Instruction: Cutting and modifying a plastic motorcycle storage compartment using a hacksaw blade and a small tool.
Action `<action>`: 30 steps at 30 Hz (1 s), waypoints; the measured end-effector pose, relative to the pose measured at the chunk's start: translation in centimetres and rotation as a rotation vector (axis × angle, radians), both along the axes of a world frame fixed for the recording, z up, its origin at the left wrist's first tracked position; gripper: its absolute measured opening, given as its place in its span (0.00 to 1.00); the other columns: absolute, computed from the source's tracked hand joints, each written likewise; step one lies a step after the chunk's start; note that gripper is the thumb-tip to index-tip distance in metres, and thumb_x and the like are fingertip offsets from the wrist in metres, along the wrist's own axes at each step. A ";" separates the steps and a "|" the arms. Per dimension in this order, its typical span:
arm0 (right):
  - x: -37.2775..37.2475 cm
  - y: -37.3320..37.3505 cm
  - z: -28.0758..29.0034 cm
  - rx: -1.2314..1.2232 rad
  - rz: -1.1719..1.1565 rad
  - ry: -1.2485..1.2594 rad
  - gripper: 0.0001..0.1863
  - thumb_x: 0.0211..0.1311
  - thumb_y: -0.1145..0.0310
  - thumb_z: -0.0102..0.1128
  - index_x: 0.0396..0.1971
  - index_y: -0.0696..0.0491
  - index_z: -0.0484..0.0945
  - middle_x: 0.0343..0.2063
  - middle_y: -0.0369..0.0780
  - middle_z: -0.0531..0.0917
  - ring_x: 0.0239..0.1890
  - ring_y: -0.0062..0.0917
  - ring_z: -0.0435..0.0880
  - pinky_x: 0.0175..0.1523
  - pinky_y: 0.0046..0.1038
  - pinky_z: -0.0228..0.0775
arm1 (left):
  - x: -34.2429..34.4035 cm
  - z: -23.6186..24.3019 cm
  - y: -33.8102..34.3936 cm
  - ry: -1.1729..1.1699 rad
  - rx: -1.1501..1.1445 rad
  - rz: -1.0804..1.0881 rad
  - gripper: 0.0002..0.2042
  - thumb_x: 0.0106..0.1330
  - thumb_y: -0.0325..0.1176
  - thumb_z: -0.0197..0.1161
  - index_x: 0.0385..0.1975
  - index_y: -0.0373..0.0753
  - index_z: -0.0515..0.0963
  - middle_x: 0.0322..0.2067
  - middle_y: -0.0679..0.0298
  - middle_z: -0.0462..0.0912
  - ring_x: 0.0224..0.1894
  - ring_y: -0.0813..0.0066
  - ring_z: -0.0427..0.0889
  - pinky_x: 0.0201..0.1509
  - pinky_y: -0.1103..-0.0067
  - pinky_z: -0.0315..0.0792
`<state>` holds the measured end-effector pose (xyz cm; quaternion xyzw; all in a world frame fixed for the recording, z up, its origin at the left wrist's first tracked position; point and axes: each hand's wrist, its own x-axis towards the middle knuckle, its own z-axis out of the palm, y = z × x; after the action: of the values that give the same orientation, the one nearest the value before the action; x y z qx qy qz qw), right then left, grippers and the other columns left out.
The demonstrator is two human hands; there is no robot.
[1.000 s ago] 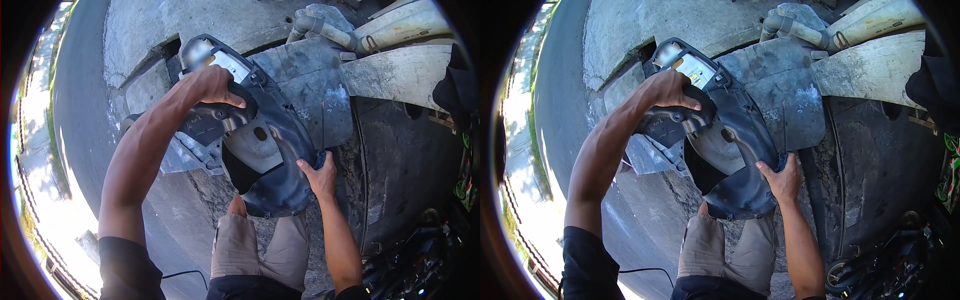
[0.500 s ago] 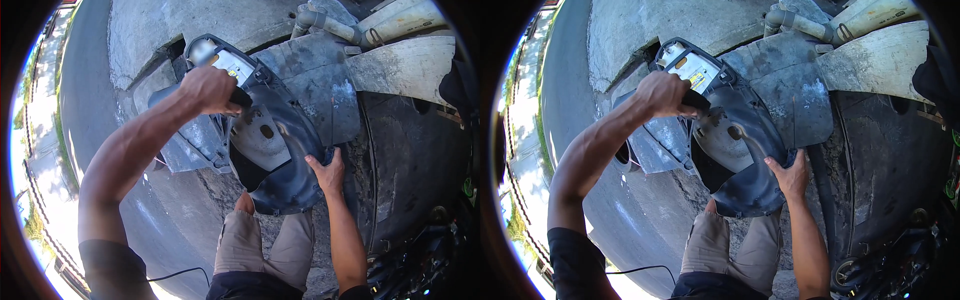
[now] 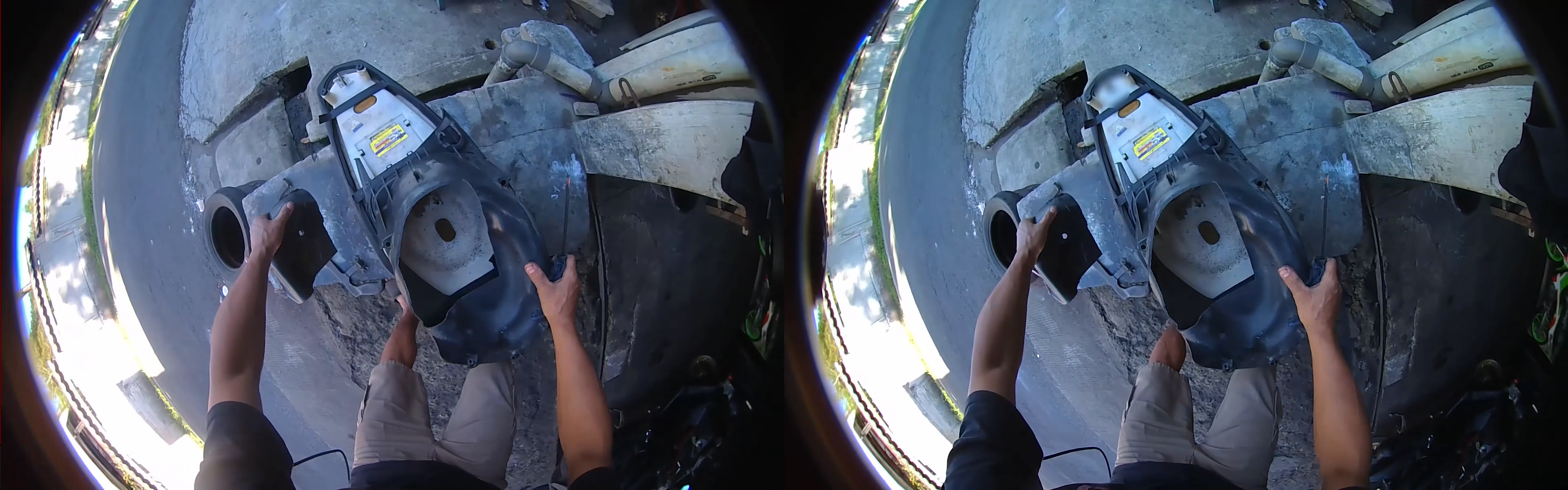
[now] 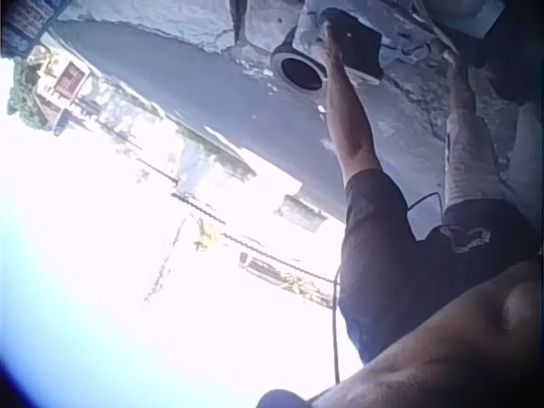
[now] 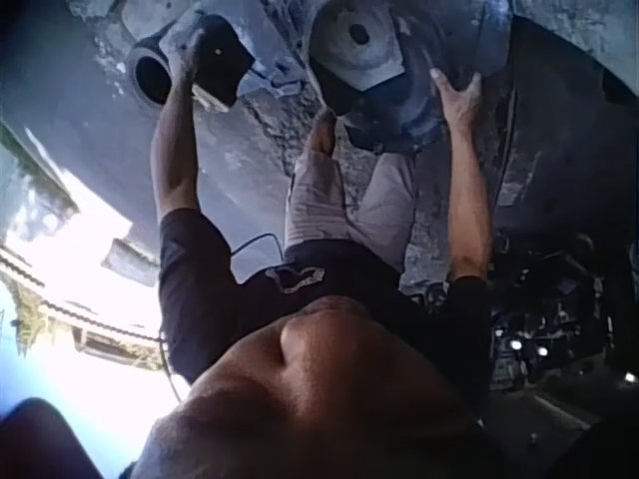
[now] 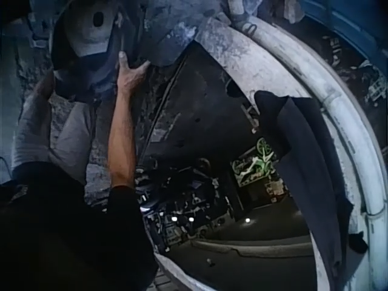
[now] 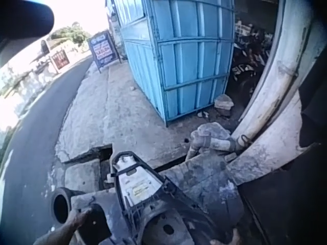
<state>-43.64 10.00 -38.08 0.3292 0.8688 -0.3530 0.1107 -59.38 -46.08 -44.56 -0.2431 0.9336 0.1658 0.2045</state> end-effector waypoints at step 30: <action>0.6 2.3 -1.5 0.017 0.010 0.026 0.45 0.51 0.37 0.75 0.53 0.65 0.76 0.47 0.52 0.83 0.51 0.40 0.81 0.60 0.37 0.69 | 11.1 3.5 20.8 0.360 0.674 -0.112 0.23 0.70 0.40 0.68 0.20 0.31 0.68 0.15 0.58 0.63 0.21 0.69 0.63 0.27 0.69 0.65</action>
<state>-43.09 12.32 -39.56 0.3213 0.8747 -0.3493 0.0982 -48.32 -25.25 -41.10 -0.0778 0.8596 0.4917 0.1147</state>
